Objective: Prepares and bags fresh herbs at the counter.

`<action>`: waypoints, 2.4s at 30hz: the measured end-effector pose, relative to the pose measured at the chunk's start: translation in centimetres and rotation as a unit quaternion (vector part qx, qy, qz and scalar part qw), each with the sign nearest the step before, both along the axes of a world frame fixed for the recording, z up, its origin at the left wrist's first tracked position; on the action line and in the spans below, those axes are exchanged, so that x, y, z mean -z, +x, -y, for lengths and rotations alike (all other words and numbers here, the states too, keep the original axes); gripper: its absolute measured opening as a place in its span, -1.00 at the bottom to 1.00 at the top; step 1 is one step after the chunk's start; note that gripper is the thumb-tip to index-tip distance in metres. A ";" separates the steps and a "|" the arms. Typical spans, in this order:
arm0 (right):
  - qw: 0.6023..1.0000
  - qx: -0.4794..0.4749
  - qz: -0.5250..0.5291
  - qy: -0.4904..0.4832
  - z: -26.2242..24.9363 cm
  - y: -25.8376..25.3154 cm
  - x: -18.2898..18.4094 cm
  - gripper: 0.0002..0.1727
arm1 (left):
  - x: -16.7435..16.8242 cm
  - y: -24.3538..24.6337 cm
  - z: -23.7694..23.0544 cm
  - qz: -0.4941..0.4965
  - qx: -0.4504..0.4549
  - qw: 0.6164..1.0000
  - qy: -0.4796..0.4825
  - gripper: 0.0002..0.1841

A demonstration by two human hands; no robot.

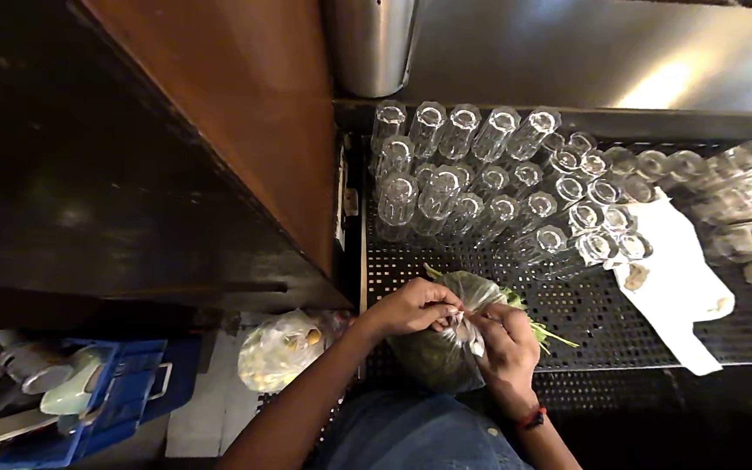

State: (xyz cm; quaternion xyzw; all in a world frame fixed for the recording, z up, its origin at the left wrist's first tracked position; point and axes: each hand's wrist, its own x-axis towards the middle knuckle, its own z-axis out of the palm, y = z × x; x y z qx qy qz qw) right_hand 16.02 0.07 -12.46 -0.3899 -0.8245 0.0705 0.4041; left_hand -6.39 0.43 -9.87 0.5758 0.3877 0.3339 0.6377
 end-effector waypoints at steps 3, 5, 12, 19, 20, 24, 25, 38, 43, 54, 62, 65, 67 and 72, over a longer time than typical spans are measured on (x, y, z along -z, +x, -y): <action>1.000 -0.013 0.008 0.005 0.0 0.3 0.2 -0.81 | -0.2 0.5 0.4 -0.039 -0.017 0.999 0.034 -0.81; 0.999 -0.033 0.014 -0.007 0.0 0.5 0.0 -0.77 | -0.1 1.0 0.7 -0.092 -0.035 0.992 0.080 -0.83; 0.997 -0.055 0.024 -0.047 0.6 1.7 0.2 -0.72 | 2.6 1.1 1.6 -0.263 -0.145 0.913 0.277 -0.86; 0.988 0.057 -0.030 -0.140 3.1 1.9 1.7 -0.73 | 4.4 1.4 2.6 -0.333 -0.222 0.862 0.313 -0.80; 0.977 0.099 -0.064 -0.176 3.7 1.9 1.6 -0.66 | 4.0 1.4 2.8 -0.318 -0.226 0.876 0.285 -0.80; 0.847 0.174 -0.283 -0.415 5.6 2.2 1.5 -0.14 | 1.8 2.6 3.6 -0.173 -0.223 0.941 0.185 -0.82; 0.805 0.154 -0.328 -0.470 6.1 2.1 1.2 -0.06 | 1.1 3.3 4.0 -0.137 -0.216 0.951 0.176 -0.81; 0.580 0.196 -0.596 -0.519 14.7 7.9 -3.6 -0.18 | -3.2 14.6 9.0 -0.028 -0.051 0.956 0.289 -0.84; 0.563 0.400 -0.587 -0.423 20.4 12.6 -2.3 -0.40 | 2.1 18.2 9.6 -0.130 -0.030 0.936 0.327 -0.61; 0.481 0.574 -0.573 -0.333 35.6 20.2 4.2 -0.04 | 14.8 23.7 8.5 -0.637 0.113 0.761 0.035 0.00; 0.512 0.596 -0.502 -0.362 40.6 23.7 5.9 0.12 | 14.3 23.8 10.3 -0.626 0.141 0.767 0.016 -0.15; 0.553 0.596 -0.470 -0.343 40.4 25.1 6.2 0.09 | 14.9 23.1 15.0 -0.626 0.151 0.762 0.069 -0.10; 0.575 0.604 -0.446 -0.323 38.9 25.9 6.2 0.08 | 15.8 22.1 18.2 -0.639 0.167 0.742 0.118 -0.01; 0.616 0.606 -0.413 -0.287 32.6 27.5 7.1 0.16 | 17.4 19.3 23.4 -0.642 0.242 0.714 0.136 0.14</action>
